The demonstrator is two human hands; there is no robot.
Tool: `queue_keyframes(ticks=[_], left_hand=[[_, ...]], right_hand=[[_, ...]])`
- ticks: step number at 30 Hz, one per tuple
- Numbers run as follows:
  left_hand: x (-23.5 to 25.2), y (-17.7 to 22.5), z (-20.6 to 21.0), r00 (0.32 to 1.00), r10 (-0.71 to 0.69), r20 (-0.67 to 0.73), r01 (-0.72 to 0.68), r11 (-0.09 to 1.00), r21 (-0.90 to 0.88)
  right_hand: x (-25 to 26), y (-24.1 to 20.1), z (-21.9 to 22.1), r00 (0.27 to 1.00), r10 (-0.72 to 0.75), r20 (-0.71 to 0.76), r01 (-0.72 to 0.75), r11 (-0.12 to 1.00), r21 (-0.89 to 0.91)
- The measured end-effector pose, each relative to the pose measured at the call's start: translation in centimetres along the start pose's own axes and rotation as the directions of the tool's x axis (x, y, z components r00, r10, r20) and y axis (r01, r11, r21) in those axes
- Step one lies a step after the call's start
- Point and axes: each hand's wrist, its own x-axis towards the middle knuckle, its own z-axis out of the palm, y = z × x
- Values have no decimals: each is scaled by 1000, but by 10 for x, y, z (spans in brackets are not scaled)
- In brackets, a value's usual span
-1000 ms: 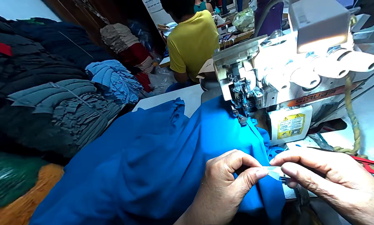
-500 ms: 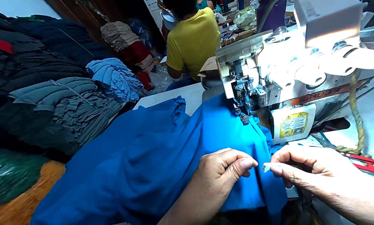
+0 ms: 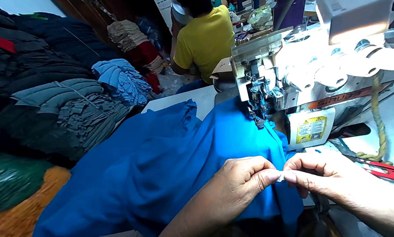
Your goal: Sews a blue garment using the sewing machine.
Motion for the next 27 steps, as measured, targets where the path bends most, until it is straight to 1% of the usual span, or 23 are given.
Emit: queue_keyframes(ticks=[5, 11, 17, 23, 27], left_hand=[[1, 1, 0, 999, 29, 22, -29, 1000, -5], [3, 1, 2, 999, 50, 14, -50, 998, 24], [3, 12, 7, 998, -25, -66, 24, 1000, -18], [-1, 2, 8, 982, 114, -149, -89, 982, 164], [-3, 3, 7, 975, 141, -173, -108, 976, 189]], right_hand=[[-2, -3, 0, 1000, 8, -15, -8, 999, -39], [-5, -1, 0, 1000, 0, -16, -1, 1000, -15], [-7, -1, -1, 999, -27, -29, 26, 999, -27], [-9, 1, 0, 996, -77, -48, 74, 995, -61], [-10, 2, 0, 988, -138, -61, 134, 989, -69]])
